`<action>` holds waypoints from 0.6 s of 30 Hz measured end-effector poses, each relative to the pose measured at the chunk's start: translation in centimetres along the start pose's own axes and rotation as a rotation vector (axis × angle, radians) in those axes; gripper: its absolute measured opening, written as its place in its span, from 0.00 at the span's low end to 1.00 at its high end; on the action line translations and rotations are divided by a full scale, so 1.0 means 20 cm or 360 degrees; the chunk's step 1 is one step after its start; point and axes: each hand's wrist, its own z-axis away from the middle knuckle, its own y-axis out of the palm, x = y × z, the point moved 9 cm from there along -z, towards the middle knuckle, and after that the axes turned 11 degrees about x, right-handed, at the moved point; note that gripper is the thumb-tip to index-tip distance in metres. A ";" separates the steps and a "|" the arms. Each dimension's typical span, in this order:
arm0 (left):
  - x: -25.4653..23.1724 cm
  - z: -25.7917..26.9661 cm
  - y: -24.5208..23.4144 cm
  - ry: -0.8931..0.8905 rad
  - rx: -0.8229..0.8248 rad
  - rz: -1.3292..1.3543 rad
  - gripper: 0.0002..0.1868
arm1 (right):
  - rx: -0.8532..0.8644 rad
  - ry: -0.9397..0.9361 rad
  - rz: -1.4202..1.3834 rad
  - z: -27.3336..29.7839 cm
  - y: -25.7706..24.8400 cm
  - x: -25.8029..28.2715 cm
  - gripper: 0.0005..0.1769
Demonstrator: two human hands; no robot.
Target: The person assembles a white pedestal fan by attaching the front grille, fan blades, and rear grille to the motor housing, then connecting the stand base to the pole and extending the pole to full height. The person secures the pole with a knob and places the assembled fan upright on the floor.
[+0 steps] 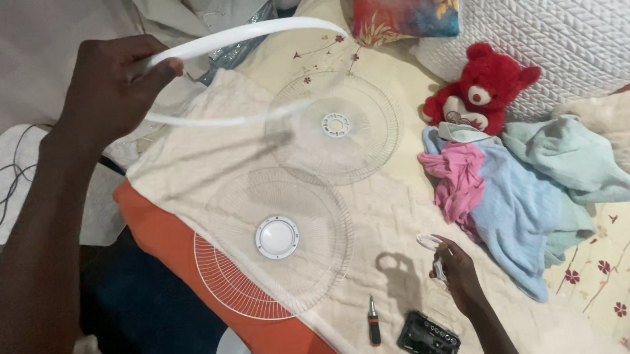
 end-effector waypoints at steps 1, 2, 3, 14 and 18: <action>0.06 0.00 0.03 -0.0018 -0.0012 -0.0006 0.12 | -0.0034 0.0090 0.0042 0.01 -0.01 -0.04 0.31; 0.11 0.01 0.09 -0.0036 -0.0029 -0.0012 0.12 | -0.0015 0.0051 -0.0003 0.00 -0.01 -0.05 0.31; 0.18 0.02 0.16 -0.0054 -0.0046 -0.0019 0.12 | 0.0004 0.0012 -0.0048 0.00 -0.01 -0.06 0.30; 1.04 0.32 1.67 -0.0633 0.0099 -0.0598 0.07 | 0.0077 0.0123 -0.0097 -0.07 0.13 -0.15 0.30; 1.27 0.60 2.04 -0.1092 0.0440 -0.0667 0.09 | 0.0083 0.0169 -0.0081 -0.09 0.15 -0.15 0.29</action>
